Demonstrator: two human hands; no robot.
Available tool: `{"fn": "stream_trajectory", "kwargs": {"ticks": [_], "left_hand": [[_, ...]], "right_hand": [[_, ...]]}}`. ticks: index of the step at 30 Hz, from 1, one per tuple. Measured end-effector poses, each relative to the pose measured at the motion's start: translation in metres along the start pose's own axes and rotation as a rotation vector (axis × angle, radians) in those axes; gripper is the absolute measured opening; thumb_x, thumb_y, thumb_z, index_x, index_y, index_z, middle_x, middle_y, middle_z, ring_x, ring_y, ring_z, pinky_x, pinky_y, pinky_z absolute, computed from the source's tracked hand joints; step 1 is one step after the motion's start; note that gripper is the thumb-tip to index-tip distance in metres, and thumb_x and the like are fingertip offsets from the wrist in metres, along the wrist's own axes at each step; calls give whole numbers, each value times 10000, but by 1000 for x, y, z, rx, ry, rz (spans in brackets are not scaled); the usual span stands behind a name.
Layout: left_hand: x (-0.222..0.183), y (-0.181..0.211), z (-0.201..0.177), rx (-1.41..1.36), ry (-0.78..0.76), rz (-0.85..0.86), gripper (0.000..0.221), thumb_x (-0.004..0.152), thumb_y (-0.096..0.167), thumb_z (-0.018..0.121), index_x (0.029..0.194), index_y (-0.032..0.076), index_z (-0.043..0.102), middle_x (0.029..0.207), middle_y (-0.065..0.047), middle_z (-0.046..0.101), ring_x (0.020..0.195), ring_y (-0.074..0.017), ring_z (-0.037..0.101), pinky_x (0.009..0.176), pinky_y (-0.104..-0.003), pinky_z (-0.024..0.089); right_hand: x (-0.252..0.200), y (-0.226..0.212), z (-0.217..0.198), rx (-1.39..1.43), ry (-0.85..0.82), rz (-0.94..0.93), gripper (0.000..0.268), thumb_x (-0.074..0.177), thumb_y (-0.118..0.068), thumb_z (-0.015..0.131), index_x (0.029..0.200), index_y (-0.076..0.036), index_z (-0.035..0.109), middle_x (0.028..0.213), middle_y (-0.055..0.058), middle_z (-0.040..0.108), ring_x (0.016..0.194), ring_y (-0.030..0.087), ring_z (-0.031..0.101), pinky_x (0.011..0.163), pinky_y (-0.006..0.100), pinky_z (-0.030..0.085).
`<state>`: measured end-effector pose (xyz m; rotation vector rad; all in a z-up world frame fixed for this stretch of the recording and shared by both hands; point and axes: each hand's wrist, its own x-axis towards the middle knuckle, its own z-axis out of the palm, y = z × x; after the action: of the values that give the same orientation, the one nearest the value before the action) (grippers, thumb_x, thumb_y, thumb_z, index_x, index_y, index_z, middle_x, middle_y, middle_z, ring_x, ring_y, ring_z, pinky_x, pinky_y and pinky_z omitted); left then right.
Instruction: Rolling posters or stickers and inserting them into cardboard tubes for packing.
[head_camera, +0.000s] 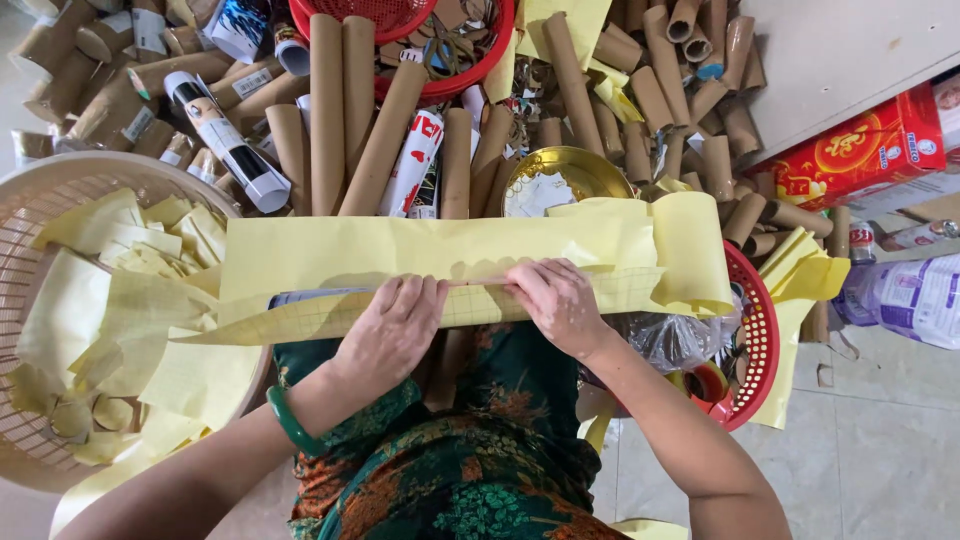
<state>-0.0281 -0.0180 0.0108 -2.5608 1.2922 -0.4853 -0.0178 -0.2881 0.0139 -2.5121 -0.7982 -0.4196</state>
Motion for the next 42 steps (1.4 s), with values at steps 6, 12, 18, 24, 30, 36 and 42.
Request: {"fn": "stream_trajectory", "kwargs": {"ticks": [6, 12, 18, 24, 30, 36, 42], "left_hand": [[7, -2, 31, -336, -35, -120, 769, 881, 473, 629, 1366, -115, 528, 1190, -199, 594, 1130, -341, 524, 963, -447, 457], [23, -16, 27, -504, -361, -131, 585, 886, 270, 697, 1378, -3, 536, 1171, -121, 602, 1151, -288, 576, 984, -394, 512], [-5, -31, 28, -334, 9, -34, 831, 676, 246, 808, 1408, 41, 473, 1302, -189, 504, 1152, -353, 543, 963, -434, 511], [-73, -74, 37, -324, 35, -256, 762, 668, 457, 804, 1254, 33, 566, 1222, -166, 553, 1193, -354, 541, 878, -484, 505], [-57, -85, 18, -318, -341, -345, 788, 696, 659, 753, 1207, 77, 611, 1057, -90, 572, 1026, -269, 585, 875, -417, 509], [-35, -28, 48, -92, -56, -203, 480, 785, 244, 759, 1191, 41, 605, 1046, -89, 625, 1001, -244, 638, 864, -354, 529], [-39, -40, 34, -515, -314, -242, 815, 645, 353, 860, 1318, -4, 571, 1066, -167, 645, 1030, -322, 625, 899, -420, 518]], "right_hand": [[-2, 1, 7, -29, -15, 34, 133, 914, -77, 763, 978, -72, 646, 933, 75, 738, 936, 271, 706, 905, 421, 545], [-6, -9, 22, -116, 32, -248, 451, 889, -332, 777, 1176, -9, 648, 1239, 127, 607, 1133, 279, 578, 968, 412, 499], [-8, -20, 13, -348, -235, -117, 678, 702, -307, 837, 1295, -58, 621, 1125, 57, 601, 1052, 251, 575, 934, 375, 516], [-13, -9, 9, -350, -227, -93, 738, 654, -340, 857, 1282, -43, 610, 1119, 68, 607, 1021, 265, 586, 911, 378, 523], [-9, -4, 17, -298, -241, -86, 728, 679, -333, 864, 1285, -24, 604, 1085, 80, 615, 985, 266, 599, 893, 384, 540], [-14, -6, 16, -354, -170, -145, 739, 650, -320, 870, 1281, -28, 621, 1117, 75, 623, 1034, 253, 600, 887, 377, 542], [-39, 31, -15, -367, -148, 3, 593, 643, -417, 881, 1068, -90, 630, 1046, 75, 634, 978, 279, 654, 850, 411, 561]]}}
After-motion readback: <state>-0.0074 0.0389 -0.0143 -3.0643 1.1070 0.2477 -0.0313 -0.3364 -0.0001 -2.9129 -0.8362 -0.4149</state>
